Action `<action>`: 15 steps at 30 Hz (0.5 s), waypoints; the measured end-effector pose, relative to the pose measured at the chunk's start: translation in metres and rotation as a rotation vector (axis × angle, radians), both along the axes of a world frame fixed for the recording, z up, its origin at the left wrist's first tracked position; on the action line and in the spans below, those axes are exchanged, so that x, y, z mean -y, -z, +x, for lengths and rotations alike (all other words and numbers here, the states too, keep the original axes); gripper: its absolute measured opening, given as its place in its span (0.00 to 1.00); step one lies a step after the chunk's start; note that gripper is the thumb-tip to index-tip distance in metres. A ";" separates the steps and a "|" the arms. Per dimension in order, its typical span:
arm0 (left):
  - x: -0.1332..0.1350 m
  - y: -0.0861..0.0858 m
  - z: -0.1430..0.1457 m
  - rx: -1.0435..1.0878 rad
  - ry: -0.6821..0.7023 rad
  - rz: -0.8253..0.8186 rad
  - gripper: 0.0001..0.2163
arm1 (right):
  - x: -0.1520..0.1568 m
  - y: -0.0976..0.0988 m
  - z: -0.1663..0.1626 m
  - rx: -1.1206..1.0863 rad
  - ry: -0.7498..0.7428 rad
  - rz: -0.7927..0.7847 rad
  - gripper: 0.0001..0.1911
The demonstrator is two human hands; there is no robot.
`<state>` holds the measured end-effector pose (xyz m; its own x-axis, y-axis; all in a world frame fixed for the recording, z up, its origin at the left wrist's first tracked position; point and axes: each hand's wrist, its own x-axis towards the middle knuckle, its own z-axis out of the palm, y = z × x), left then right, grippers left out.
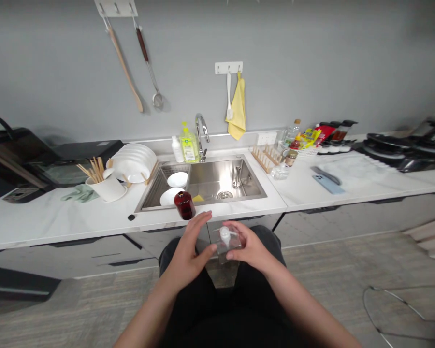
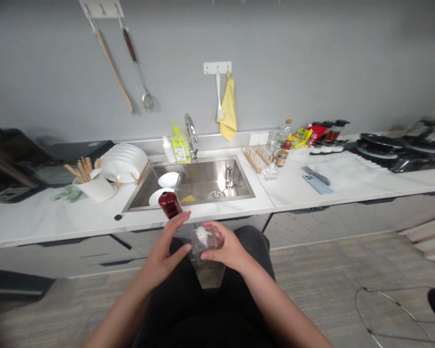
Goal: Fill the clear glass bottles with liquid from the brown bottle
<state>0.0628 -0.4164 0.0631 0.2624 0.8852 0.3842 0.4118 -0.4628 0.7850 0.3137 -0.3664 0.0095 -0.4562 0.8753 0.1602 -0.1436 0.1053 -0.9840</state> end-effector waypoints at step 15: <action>-0.031 0.012 0.041 0.416 -0.039 -0.204 0.23 | 0.011 0.000 -0.017 -0.081 0.029 -0.030 0.47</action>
<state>0.1038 -0.3850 0.0511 0.0877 0.9598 0.2667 0.0571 -0.2722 0.9606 0.2969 -0.3777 0.0097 -0.4174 0.8928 0.1695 -0.2204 0.0815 -0.9720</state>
